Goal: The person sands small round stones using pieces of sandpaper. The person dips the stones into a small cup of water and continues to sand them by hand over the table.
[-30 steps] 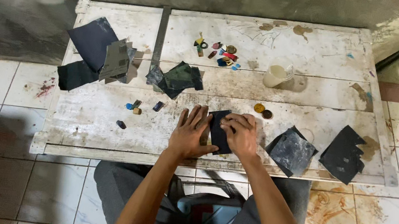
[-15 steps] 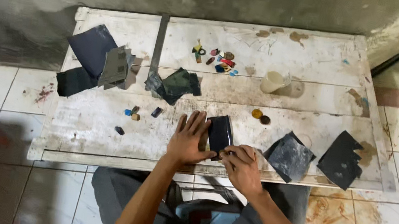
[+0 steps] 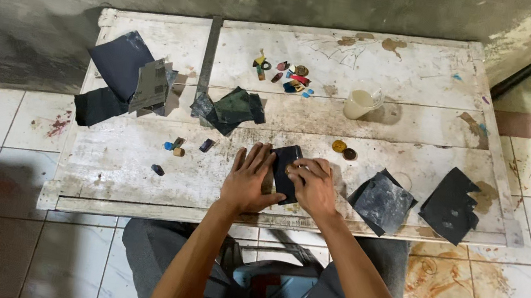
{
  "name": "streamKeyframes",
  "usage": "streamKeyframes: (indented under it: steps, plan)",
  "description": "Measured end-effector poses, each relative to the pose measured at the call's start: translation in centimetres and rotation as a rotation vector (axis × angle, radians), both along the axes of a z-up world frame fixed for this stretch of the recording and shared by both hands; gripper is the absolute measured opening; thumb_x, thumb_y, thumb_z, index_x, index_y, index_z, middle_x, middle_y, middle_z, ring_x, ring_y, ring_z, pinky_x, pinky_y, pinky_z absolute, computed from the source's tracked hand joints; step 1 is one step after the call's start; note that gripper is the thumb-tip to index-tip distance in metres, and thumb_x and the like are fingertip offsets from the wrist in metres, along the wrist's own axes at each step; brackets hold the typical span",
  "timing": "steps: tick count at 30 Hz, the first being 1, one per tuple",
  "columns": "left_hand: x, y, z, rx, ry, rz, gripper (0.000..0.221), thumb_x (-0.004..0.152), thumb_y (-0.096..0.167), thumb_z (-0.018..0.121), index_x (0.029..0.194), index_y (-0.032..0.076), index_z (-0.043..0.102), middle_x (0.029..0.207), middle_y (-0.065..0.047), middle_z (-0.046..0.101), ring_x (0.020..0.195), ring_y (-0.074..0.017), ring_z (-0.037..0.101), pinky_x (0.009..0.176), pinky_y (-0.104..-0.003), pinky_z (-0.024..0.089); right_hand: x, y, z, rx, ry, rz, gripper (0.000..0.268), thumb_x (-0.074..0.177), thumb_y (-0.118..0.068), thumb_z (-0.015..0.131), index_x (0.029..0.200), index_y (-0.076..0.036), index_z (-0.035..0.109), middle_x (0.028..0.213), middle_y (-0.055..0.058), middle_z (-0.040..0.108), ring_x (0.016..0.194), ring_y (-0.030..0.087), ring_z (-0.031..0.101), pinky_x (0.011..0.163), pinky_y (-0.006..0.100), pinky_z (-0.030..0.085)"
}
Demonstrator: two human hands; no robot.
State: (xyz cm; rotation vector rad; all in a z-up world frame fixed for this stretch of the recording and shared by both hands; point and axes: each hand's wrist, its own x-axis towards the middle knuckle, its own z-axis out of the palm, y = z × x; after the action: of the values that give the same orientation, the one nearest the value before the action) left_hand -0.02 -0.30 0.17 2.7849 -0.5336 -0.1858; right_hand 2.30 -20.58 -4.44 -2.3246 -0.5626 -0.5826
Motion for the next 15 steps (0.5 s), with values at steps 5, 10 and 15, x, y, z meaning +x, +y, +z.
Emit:
streamKeyframes:
  steps: [5,10,15]
  plan:
    - [0.2,-0.1,0.4,0.007,0.049,0.002,0.107,0.078,0.083,0.046,0.156,0.014,0.023,0.165,-0.009,0.012,0.153,-0.0276,0.006,0.125,-0.049,-0.001,-0.2,-0.1,0.1,-0.012,0.011,-0.01,0.002,0.081,-0.023,0.075,0.08,-0.021,0.075,0.096,-0.006,0.071,0.1,0.019,0.059,0.083,0.036,0.048]
    - [0.2,0.1,0.3,-0.004,0.064,0.017,0.106,0.078,0.082,0.045,0.156,0.014,0.024,0.165,-0.009,0.012,0.153,-0.028,0.006,0.124,-0.049,-0.002,-4.0,-0.8,0.6,-0.146,0.017,-0.042,0.005,0.079,-0.026,0.076,0.082,-0.023,0.074,0.099,-0.006,0.07,0.102,0.021,0.059,0.081,0.039,0.051]
    - [0.2,0.3,-1.2,-0.037,-0.047,-0.014,0.107,0.079,0.086,0.042,0.155,0.012,0.028,0.164,-0.012,0.017,0.152,-0.0319,0.011,0.123,-0.052,0.003,-2.2,-0.8,0.0,-0.15,-0.054,-0.026,0.013,0.092,-0.028,0.067,0.082,-0.02,0.072,0.1,-0.003,0.068,0.102,0.023,0.057,0.084,0.038,0.047]
